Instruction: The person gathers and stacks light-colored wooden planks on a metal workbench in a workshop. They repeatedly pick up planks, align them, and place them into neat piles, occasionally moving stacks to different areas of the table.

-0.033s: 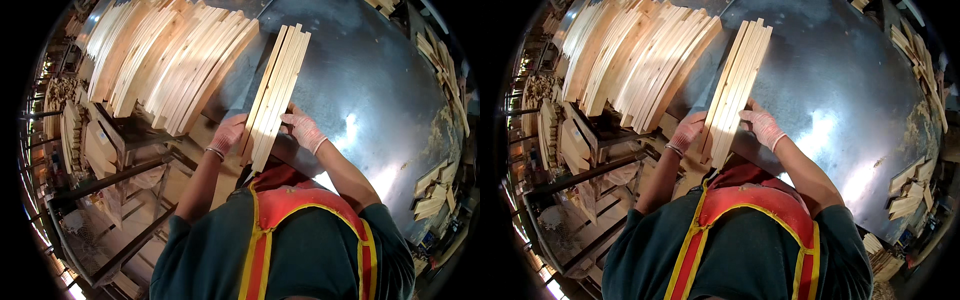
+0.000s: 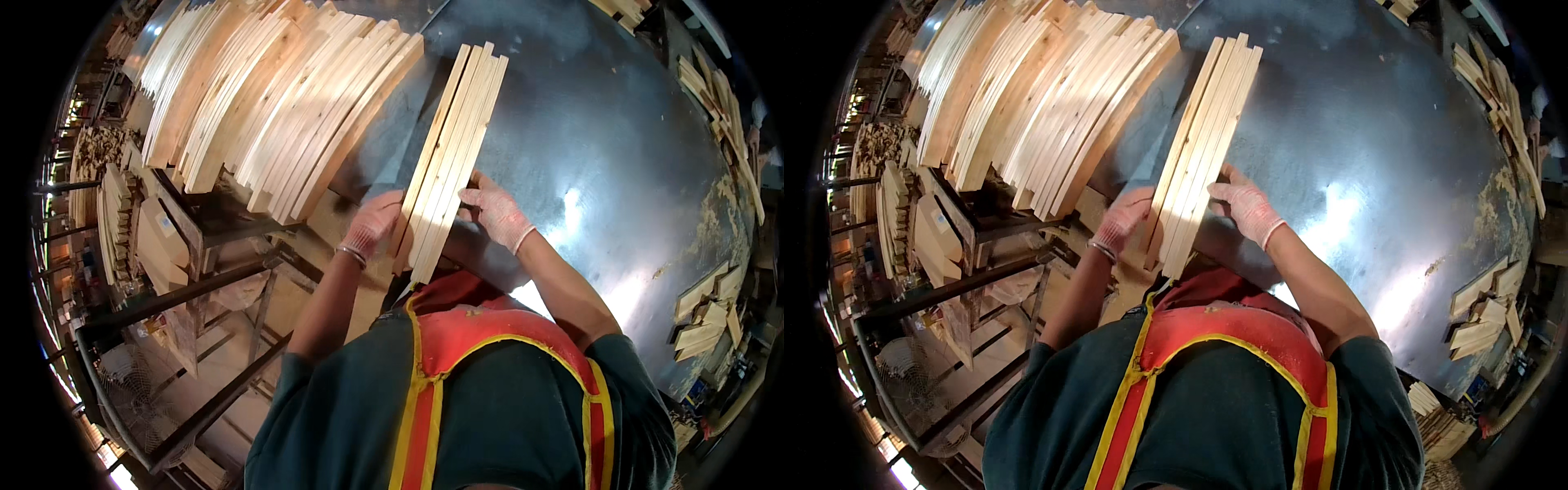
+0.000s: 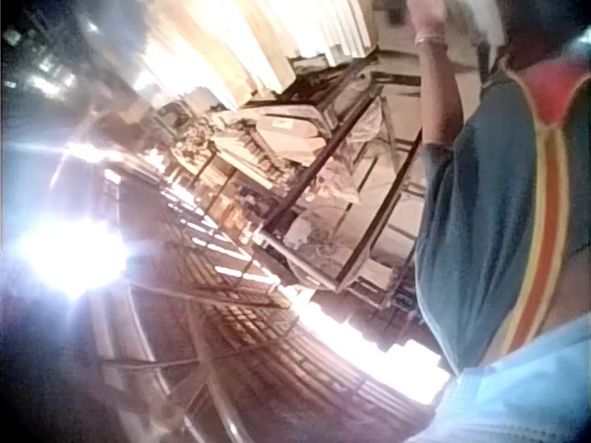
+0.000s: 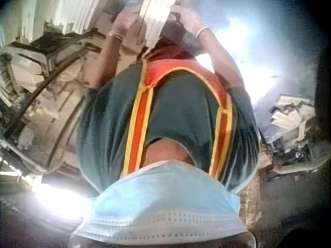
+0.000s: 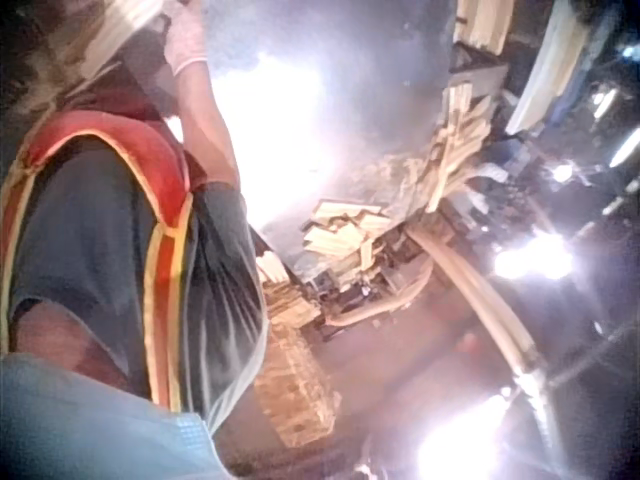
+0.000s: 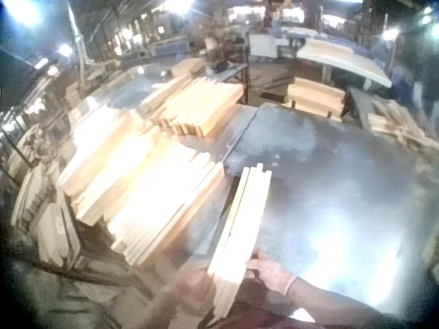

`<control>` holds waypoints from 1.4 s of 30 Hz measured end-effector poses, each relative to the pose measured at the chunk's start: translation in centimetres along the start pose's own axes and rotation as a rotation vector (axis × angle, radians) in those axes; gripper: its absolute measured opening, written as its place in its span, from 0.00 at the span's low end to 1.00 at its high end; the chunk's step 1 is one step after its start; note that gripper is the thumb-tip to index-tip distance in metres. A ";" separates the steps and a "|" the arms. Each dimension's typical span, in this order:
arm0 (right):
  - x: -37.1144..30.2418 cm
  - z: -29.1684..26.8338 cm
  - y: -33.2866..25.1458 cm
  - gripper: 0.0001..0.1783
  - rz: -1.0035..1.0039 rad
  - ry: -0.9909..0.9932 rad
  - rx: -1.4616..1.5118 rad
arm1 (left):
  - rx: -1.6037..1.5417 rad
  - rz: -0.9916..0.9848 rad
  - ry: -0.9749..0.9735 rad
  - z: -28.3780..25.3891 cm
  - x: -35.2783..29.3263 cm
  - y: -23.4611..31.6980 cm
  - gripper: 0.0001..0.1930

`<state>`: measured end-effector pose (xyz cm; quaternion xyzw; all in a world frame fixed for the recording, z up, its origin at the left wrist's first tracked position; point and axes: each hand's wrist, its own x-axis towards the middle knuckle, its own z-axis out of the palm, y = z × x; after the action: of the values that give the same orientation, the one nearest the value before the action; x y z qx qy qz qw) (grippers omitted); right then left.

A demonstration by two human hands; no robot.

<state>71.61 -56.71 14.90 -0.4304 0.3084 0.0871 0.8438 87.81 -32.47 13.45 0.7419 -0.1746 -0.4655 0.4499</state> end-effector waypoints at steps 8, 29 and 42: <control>0.8 3.7 -2.8 0.44 0.004 0.272 -0.364 | -0.055 -0.188 -0.023 2.8 -4.8 0.5 0.52; 4.5 10.8 -1.3 0.44 -0.051 0.475 -0.274 | -0.343 0.030 -0.406 -4.1 -0.4 -5.8 0.62; 6.4 10.7 -1.6 0.45 -0.034 0.328 -0.404 | -0.627 -0.001 -0.355 -16.3 -10.2 3.8 0.46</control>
<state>82.11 -50.07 16.87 -0.6035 0.4101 0.0617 0.6810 97.07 -19.36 24.66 0.4757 -0.0984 -0.6181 0.6181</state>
